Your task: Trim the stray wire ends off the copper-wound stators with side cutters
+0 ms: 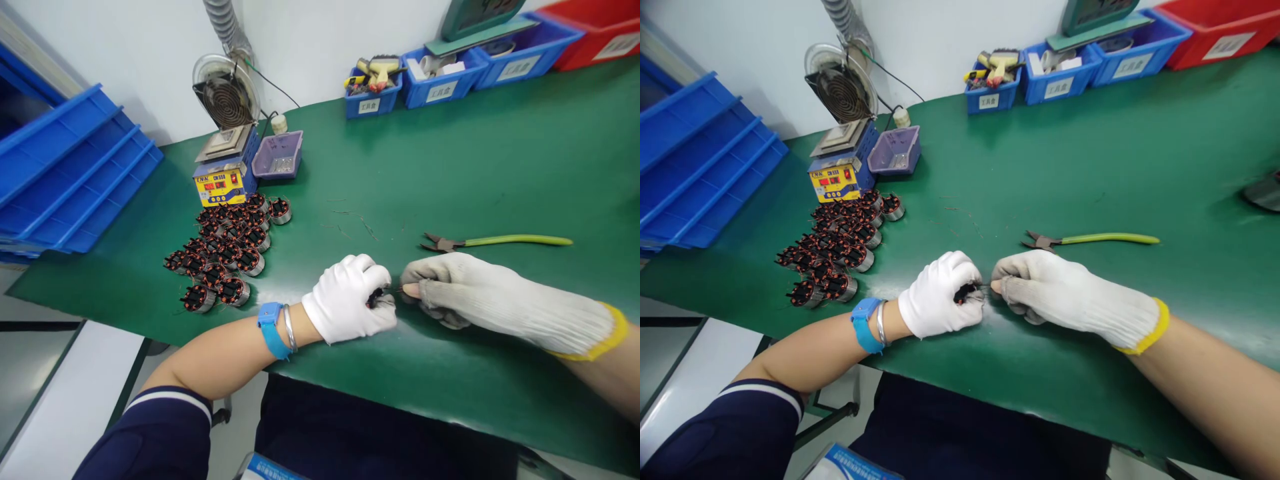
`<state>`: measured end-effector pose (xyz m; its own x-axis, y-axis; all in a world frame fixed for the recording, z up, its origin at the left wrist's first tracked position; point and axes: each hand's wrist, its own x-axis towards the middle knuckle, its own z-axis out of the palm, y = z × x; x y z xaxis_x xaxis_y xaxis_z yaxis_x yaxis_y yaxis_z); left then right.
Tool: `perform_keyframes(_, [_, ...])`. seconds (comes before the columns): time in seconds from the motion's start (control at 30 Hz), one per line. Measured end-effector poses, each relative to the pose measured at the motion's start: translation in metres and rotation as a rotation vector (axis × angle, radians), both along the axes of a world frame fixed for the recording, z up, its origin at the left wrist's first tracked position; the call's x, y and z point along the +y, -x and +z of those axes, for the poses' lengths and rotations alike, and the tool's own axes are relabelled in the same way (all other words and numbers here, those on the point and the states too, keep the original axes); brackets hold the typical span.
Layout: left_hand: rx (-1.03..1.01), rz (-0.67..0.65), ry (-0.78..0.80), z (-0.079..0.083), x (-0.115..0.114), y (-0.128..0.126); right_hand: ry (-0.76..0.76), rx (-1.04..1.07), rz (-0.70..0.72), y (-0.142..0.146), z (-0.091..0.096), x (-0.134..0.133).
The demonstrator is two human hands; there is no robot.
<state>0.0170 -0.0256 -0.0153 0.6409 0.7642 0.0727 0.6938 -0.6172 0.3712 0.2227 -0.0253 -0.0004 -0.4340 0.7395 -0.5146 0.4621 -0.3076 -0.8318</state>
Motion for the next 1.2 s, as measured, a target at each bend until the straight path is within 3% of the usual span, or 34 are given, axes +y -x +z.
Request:
perform_keyframes(0.27, [0.0,-0.013,-0.046,-0.005,-0.001,0.0,0.031,0.06,-0.119,-0.002,-0.003,0.007])
perform_keyframes(0.37, [-0.011,-0.022,-0.055,-0.006,0.0,0.0,0.018,-0.038,0.024,-0.011,-0.003,0.008])
perform_keyframes(0.47, [-0.024,-0.021,-0.043,-0.005,0.0,-0.001,-0.156,-0.226,0.198,-0.017,0.002,0.011])
perform_keyframes(0.53, [-0.031,-0.013,-0.013,-0.004,0.0,-0.002,-0.344,-0.324,0.123,-0.016,0.007,0.015])
perform_keyframes(0.6, [-0.041,0.004,0.011,-0.002,0.0,-0.003,-0.391,-0.32,0.054,-0.011,0.011,0.019])
perform_keyframes(0.73, [-0.063,0.029,0.011,-0.002,0.0,-0.003,-0.021,-0.051,0.169,0.008,0.01,0.023])
perform_keyframes(0.83, [-0.105,0.038,0.014,-0.005,0.001,-0.003,0.195,0.1,0.131,0.018,0.009,0.022])
perform_keyframes(1.0, [-0.275,0.067,0.056,-0.012,0.0,-0.002,0.252,0.104,0.104,0.021,0.011,0.023])
perform_keyframes(1.2, [-0.49,0.085,0.12,-0.014,-0.008,0.004,0.179,0.046,0.079,0.021,0.006,0.02])
